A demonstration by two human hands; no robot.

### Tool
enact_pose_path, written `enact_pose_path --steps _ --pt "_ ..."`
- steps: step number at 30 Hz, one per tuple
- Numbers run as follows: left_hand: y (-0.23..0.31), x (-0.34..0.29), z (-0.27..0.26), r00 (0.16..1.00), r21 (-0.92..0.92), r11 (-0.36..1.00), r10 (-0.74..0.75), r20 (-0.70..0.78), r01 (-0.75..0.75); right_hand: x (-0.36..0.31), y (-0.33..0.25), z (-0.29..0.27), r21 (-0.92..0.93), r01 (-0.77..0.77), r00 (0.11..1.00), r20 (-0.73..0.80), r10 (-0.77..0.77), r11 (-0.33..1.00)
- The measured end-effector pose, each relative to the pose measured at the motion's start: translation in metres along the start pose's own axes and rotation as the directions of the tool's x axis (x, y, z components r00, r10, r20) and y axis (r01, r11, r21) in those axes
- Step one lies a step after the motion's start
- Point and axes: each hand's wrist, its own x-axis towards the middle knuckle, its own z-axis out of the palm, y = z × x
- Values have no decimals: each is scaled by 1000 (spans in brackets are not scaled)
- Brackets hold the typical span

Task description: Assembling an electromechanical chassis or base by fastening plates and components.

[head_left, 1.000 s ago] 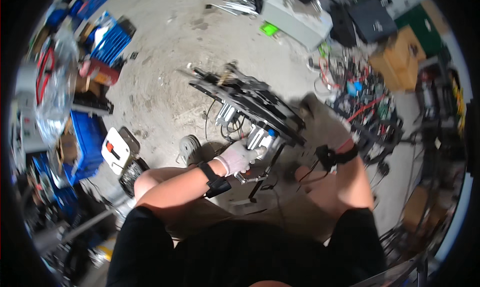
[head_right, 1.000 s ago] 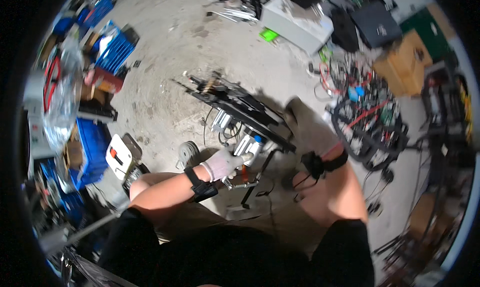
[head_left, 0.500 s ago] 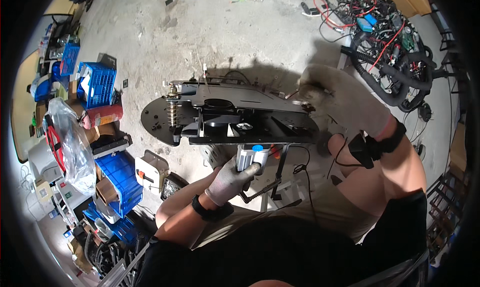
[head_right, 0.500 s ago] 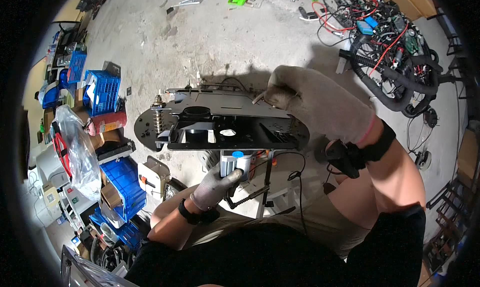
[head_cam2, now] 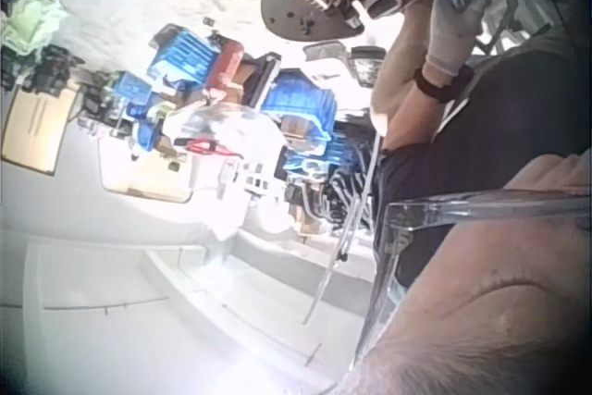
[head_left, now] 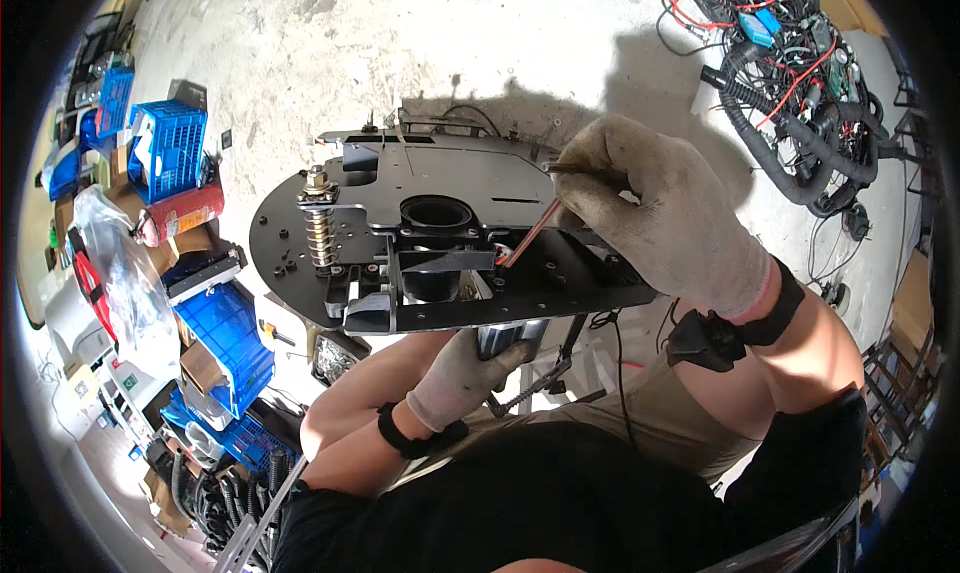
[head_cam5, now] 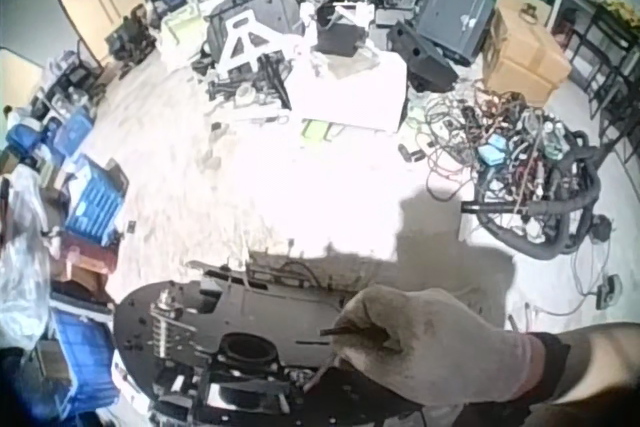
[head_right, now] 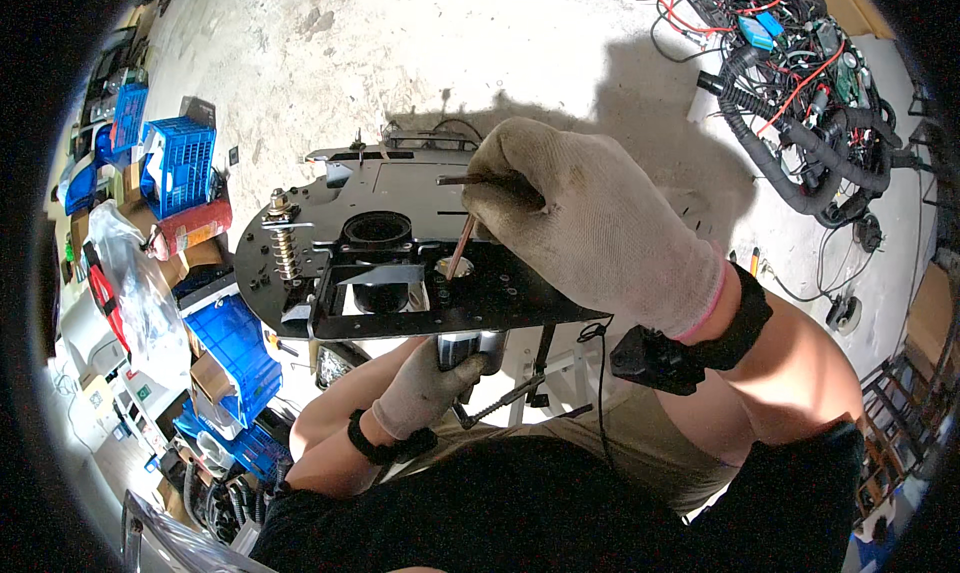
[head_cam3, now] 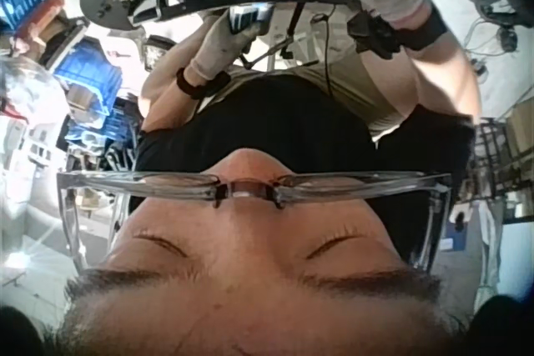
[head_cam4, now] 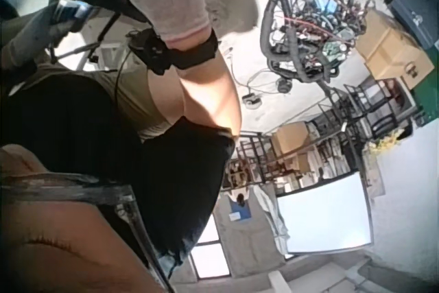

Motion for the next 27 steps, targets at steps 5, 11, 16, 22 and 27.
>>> enact_pose_path --steps 5,11,16,22,27 --pt "-8 0 0 1000 27 1000 1 -20 -1 5 0 2 26 -61 998 36 60 998" --pt "-9 -1 0 999 47 999 5 -54 -2 21 3 0 63 -196 977 93 190 978" --pt "-7 0 2 1000 -40 999 6 -23 -7 24 -1 8 -218 -88 992 68 105 972" --pt "-13 3 2 999 23 1000 -7 -45 8 24 5 9 148 -56 989 144 35 987" --pt "-11 3 4 997 -37 997 64 -44 -66 23 19 11 193 3 991 132 -29 981"
